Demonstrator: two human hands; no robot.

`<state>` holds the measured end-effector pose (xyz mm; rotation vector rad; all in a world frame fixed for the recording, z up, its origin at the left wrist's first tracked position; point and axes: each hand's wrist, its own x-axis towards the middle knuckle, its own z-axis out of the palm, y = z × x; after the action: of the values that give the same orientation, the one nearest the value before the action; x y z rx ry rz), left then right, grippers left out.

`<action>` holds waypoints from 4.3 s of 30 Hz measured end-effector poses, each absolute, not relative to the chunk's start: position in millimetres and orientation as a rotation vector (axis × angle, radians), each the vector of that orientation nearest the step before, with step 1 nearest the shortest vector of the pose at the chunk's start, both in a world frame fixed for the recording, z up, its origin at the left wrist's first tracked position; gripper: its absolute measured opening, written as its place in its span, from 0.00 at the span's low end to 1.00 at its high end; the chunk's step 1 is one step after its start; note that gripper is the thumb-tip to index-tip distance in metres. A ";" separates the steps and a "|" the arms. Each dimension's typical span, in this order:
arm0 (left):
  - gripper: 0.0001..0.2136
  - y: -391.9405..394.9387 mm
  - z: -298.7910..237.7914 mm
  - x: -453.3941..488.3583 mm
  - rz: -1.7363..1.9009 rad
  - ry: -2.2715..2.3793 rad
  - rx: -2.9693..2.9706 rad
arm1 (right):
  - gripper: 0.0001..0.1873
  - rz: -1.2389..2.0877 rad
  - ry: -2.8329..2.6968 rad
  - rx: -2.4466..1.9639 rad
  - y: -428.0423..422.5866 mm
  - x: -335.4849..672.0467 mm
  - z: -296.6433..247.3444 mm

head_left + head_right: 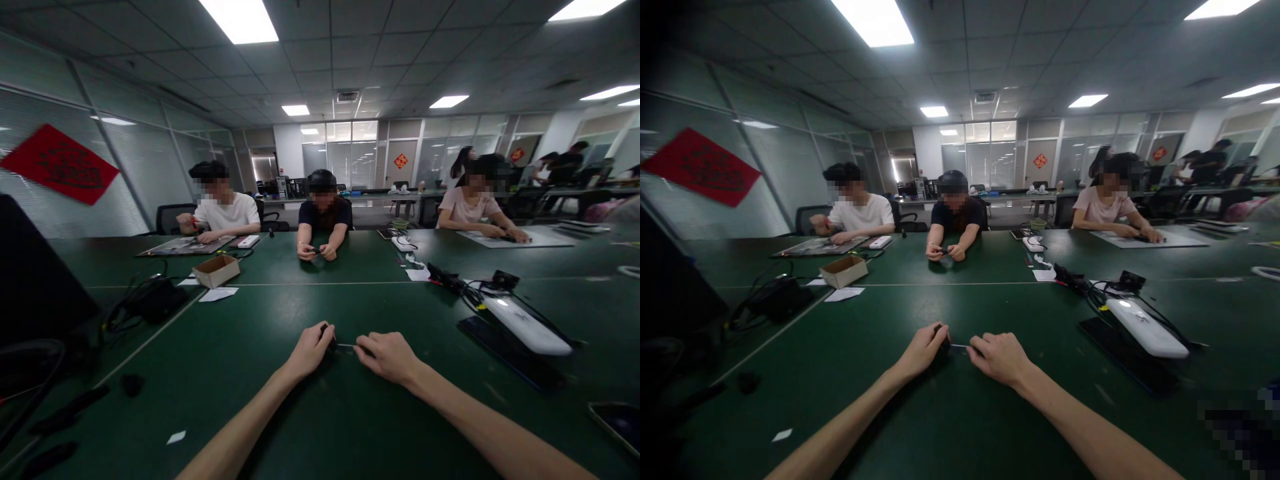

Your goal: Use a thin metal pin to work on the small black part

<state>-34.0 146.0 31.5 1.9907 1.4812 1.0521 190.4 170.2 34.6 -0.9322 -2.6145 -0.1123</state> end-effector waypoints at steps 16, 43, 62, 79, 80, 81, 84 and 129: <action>0.20 150.2 21.4 -33.0 0.844 1.722 2.125 | 0.25 -0.152 -2.669 -1.011 158.4 179.4 34.0; 0.28 162.6 21.5 -22.9 0.782 2.025 1.888 | 0.28 -0.081 -2.585 -1.172 149.3 172.4 34.5; 0.26 163.1 24.7 -12.4 0.798 2.173 1.686 | 0.25 -0.077 -2.487 -1.249 148.8 169.5 30.3; 0.26 162.8 18.6 -16.3 0.910 2.052 1.713 | 0.24 0.030 -2.492 -1.181 153.9 171.5 26.9; 0.26 162.5 18.8 -16.1 0.914 2.049 1.712 | 0.24 0.031 -2.484 -1.185 153.8 171.5 26.8; 0.26 162.4 18.8 -16.1 0.918 2.049 1.712 | 0.24 0.031 -2.476 -1.189 153.6 171.3 26.8; 0.27 163.2 17.8 -16.5 0.912 2.063 1.723 | 0.24 0.023 -2.465 -1.200 153.2 170.3 27.1; 0.26 162.5 20.3 -19.6 0.880 2.022 1.718 | 0.25 0.033 -2.450 -1.208 150.9 171.2 28.6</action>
<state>-19.6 162.5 20.3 1.7178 2.0221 0.8801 171.2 150.9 28.6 -1.2084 -2.4499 0.0331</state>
